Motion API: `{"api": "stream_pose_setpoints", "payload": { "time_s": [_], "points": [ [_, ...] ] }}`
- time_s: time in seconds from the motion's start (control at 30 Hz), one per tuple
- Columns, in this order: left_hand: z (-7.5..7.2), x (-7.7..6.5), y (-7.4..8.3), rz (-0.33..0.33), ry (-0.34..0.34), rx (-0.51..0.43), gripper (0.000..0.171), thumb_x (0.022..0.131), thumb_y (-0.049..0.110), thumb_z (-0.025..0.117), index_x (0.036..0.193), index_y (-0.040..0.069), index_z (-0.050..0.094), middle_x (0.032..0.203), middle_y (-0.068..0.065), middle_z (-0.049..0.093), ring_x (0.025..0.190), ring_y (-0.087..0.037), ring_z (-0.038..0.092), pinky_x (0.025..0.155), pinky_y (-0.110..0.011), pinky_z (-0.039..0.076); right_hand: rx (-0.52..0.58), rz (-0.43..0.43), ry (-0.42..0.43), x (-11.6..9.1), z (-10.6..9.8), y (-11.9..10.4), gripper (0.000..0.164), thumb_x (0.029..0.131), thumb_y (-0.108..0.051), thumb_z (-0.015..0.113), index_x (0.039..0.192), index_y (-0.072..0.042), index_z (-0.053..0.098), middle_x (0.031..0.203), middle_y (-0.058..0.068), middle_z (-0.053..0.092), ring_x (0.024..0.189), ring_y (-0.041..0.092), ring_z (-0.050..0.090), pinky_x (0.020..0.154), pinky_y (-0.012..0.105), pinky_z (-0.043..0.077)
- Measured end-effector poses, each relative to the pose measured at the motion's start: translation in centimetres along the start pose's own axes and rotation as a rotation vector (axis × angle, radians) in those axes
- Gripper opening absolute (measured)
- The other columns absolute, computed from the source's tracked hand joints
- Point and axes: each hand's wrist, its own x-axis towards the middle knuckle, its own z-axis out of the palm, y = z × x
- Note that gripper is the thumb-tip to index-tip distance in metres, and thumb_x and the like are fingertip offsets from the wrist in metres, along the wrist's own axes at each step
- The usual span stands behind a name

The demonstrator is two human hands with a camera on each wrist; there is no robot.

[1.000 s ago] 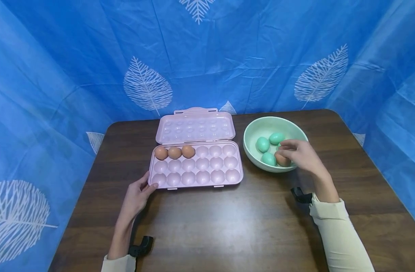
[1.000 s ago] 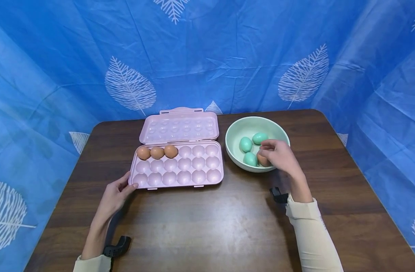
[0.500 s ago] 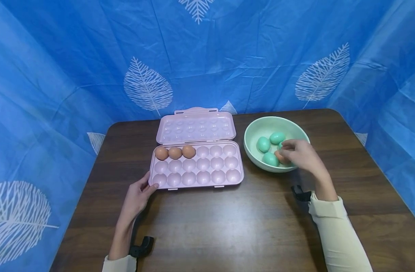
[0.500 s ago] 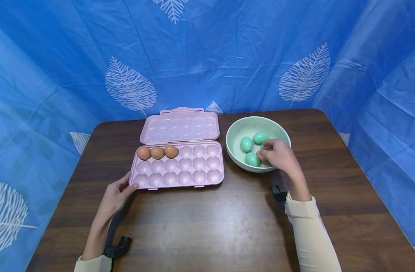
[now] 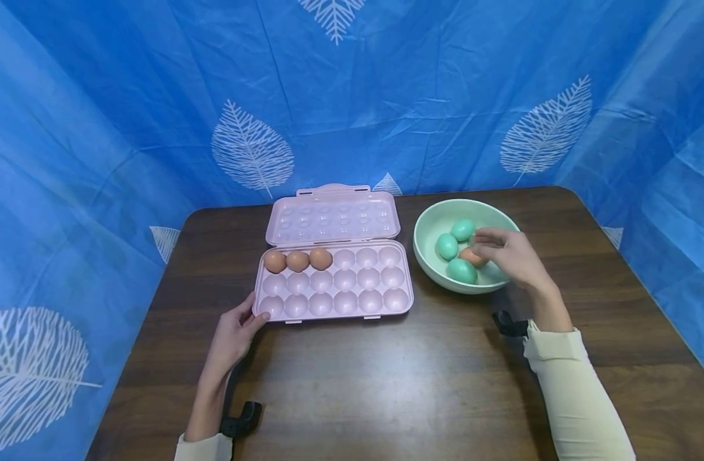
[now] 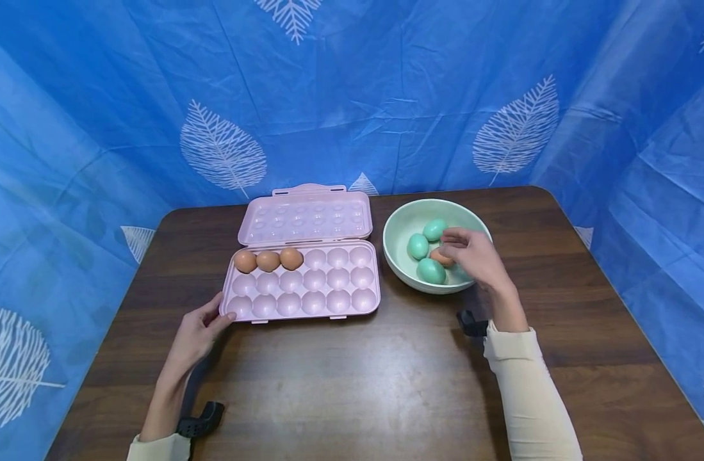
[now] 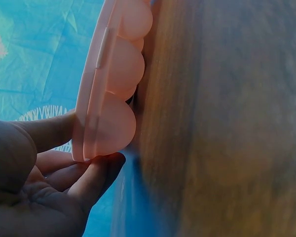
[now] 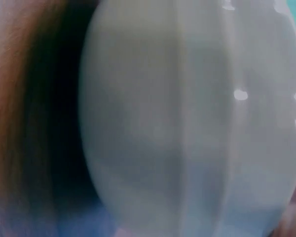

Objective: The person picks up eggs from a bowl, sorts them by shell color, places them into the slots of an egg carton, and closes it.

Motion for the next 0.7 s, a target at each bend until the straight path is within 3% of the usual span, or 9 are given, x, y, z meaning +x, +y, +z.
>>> {"api": "stream_pose_setpoints", "payload": {
  "time_s": [0.13,0.27,0.43,0.7],
  "points": [
    [-0.1,-0.1,0.0,0.012,0.007,0.007,0.06,0.089,0.017,0.061,0.137,-0.006,0.032,0.139,-0.024,0.033,0.125,-0.03,0.038,0.093,-0.032,0.039,-0.081,-0.011,0.043,0.2,0.3,-0.2,0.049,0.089,-0.018,0.059,0.128,0.008,0.045,0.122,0.025,0.053,0.11,0.037,0.052,0.089,0.05,0.042],
    [0.0,-0.1,0.0,0.019,0.011,0.005,0.06,0.089,0.017,0.061,0.137,-0.006,0.033,0.139,-0.024,0.034,0.125,-0.03,0.038,0.093,-0.032,0.039,-0.15,0.02,-0.001,0.6,0.4,-0.2,0.049,0.088,-0.014,0.058,0.127,0.012,0.043,0.12,0.029,0.051,0.11,0.04,0.05,0.089,0.05,0.042],
    [0.0,0.0,0.1,0.014,0.002,-0.004,0.061,0.089,0.02,0.061,0.137,-0.005,0.032,0.139,-0.023,0.033,0.125,-0.029,0.037,0.093,-0.032,0.039,-0.192,0.036,-0.04,1.0,0.5,-0.2,0.055,0.086,-0.02,0.063,0.127,0.012,0.045,0.116,0.027,0.055,0.108,0.039,0.052,0.089,0.05,0.042],
    [0.0,0.0,0.0,-0.009,0.005,-0.008,0.061,0.089,0.018,0.061,0.137,-0.006,0.031,0.14,-0.024,0.033,0.125,-0.03,0.037,0.092,-0.031,0.04,-0.223,-0.013,-0.095,2.0,1.3,-0.4,0.058,0.084,-0.026,0.066,0.125,0.01,0.048,0.113,0.024,0.058,0.102,0.037,0.055,0.086,0.047,0.044]
  ]
}}
